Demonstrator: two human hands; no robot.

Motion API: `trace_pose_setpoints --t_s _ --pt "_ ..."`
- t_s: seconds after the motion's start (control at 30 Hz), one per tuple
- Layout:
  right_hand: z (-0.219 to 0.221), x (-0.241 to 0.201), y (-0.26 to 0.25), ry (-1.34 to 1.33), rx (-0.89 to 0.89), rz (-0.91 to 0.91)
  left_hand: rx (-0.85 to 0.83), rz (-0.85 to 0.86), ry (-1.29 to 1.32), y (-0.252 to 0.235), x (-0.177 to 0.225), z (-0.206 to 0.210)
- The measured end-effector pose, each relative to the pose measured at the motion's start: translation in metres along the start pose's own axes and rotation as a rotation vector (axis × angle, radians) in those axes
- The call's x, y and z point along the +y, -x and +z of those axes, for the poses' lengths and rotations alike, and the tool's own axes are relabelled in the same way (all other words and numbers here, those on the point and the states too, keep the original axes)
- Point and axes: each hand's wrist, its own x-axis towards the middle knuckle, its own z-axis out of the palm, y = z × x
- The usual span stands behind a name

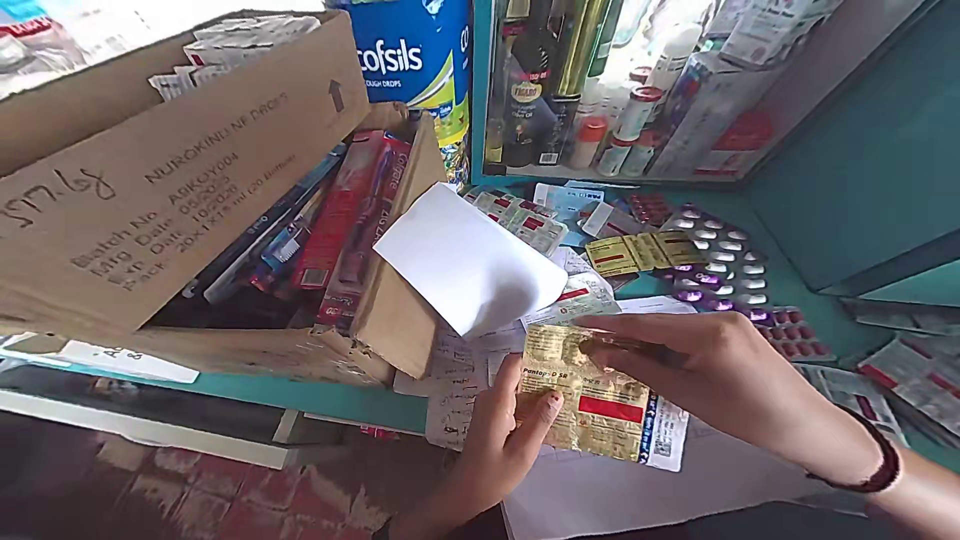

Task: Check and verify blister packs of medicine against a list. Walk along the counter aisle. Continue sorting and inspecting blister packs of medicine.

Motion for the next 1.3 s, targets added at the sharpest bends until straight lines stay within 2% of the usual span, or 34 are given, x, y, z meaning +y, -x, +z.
trace_pose_setpoints --t_s 0.2,0.27,0.43,0.57,0.97,1.3 --pt "-0.007 0.004 0.015 -0.321 -0.017 0.41 0.102 -0.011 -0.015 -0.001 -0.003 -0.002" --pt "-0.003 0.002 0.024 -0.403 -0.05 0.474 0.127 -0.02 -0.043 -0.002 -0.003 -0.003" --pt "0.012 -0.005 0.042 -0.271 -0.032 0.401 0.135 -0.075 -0.077 -0.004 -0.005 -0.002" --pt "0.018 0.0 0.049 -0.188 0.006 0.321 0.106 -0.149 0.008 -0.005 -0.004 -0.002" --pt "0.024 0.014 0.053 -0.372 -0.034 0.294 0.059 -0.19 0.175 -0.003 -0.008 -0.009" --pt "0.021 0.011 0.053 -0.512 -0.069 0.331 0.049 -0.147 0.133 0.0 -0.012 -0.011"
